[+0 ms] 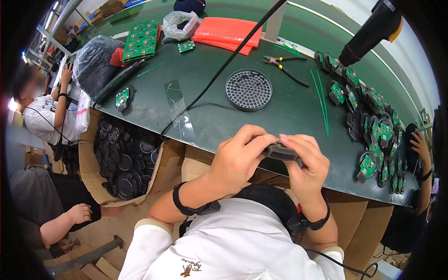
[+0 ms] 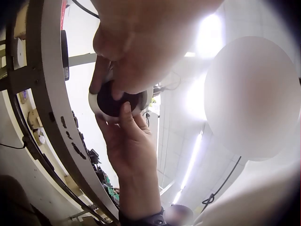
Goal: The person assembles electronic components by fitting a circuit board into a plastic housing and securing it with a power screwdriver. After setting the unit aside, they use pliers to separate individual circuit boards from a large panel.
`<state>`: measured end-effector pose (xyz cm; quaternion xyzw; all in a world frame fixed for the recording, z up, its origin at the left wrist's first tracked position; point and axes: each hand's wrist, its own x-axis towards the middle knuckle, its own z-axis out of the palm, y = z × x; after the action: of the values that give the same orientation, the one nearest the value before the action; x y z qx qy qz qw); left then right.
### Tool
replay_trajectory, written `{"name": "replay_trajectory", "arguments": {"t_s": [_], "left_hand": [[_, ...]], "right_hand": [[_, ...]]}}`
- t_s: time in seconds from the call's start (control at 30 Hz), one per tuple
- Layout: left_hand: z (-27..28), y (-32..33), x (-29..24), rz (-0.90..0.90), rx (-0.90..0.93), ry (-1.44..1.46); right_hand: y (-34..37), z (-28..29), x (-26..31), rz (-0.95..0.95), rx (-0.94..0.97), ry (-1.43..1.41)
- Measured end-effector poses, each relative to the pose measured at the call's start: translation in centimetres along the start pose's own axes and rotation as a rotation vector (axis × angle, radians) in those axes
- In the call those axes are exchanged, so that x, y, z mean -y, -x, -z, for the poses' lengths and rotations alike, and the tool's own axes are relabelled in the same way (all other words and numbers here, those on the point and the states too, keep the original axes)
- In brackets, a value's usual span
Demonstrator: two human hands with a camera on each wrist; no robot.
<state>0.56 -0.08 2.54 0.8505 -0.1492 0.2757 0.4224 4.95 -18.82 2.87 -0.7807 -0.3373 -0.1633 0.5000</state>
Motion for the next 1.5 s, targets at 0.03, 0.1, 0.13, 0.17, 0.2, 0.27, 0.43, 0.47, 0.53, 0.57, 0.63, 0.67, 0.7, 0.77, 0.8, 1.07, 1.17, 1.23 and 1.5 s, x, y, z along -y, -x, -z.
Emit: {"name": "replay_trajectory", "arguments": {"t_s": [0.03, 0.1, 0.13, 0.17, 0.2, 0.27, 0.43, 0.47, 0.53, 0.57, 0.63, 0.67, 0.7, 0.77, 0.8, 1.07, 1.17, 1.23, 1.5], "left_hand": [[0.0, 0.0, 0.0, -0.001, 0.002, 0.000], [0.0, 0.0, 0.1, -0.018, 0.025, 0.048], [-0.1, -0.1, 0.2, -0.018, 0.026, 0.047], [-0.1, -0.2, 0.3, -0.034, 0.014, 0.040], [-0.2, -0.2, 0.3, -0.048, 0.002, 0.034], [-0.2, -0.1, 0.4, -0.046, 0.004, 0.028], [-0.3, 0.0, 0.4, -0.047, -0.001, 0.016], [-0.4, 0.0, 0.4, -0.055, -0.023, 0.017], [-0.6, 0.0, 0.4, -0.064, -0.045, 0.016], [-0.6, 0.1, 0.4, -0.060, -0.068, 0.006], [-0.7, 0.1, 0.3, -0.055, -0.090, -0.005], [-0.6, 0.1, 0.3, -0.056, -0.092, -0.002], [-0.6, 0.1, 0.3, -0.057, -0.095, 0.000], [-0.5, 0.1, 0.3, -0.051, -0.078, 0.000], [-0.4, 0.1, 0.3, -0.045, -0.062, 0.000], [0.3, 0.2, 0.7, -0.061, 0.024, 0.086], [0.2, 0.6, 0.9, -0.063, 0.009, 0.085], [0.1, 0.7, 0.9, -0.056, 0.007, 0.092], [0.0, 0.7, 0.6, -0.065, -0.026, 0.089]], "right_hand": [[0.0, 0.0, 0.2, -0.035, -0.023, -0.013], [0.0, 0.1, 0.2, -0.069, -0.048, -0.027], [0.0, 0.1, 0.0, -0.050, -0.046, -0.030], [-0.1, 0.1, -0.1, -0.029, -0.044, -0.033], [0.0, 0.0, -0.1, -0.029, -0.045, -0.033], [0.4, -0.2, -0.1, -0.103, -0.053, -0.100], [0.7, -0.5, -0.1, -0.108, -0.072, -0.133], [0.6, -0.6, -0.1, -0.099, -0.081, -0.138], [0.5, -0.7, -0.1, -0.088, -0.082, -0.128], [0.5, -0.7, -0.1, -0.076, -0.083, -0.118], [0.5, -0.6, 0.0, -0.070, -0.082, -0.116], [0.5, -0.6, 0.0, -0.063, -0.080, -0.113], [0.5, -0.6, 0.0, -0.063, -0.080, -0.113], [0.6, -0.7, 0.0, -0.062, -0.082, -0.113], [0.6, -0.7, 0.0, -0.062, -0.082, -0.114], [0.7, -0.3, 0.8, -0.055, -0.087, -0.076], [0.6, -0.2, 0.6, -0.018, -0.079, -0.137], [0.6, 0.0, 0.5, 0.000, -0.076, -0.123], [0.7, -0.3, 0.5, 0.038, -0.096, -0.073]]}}
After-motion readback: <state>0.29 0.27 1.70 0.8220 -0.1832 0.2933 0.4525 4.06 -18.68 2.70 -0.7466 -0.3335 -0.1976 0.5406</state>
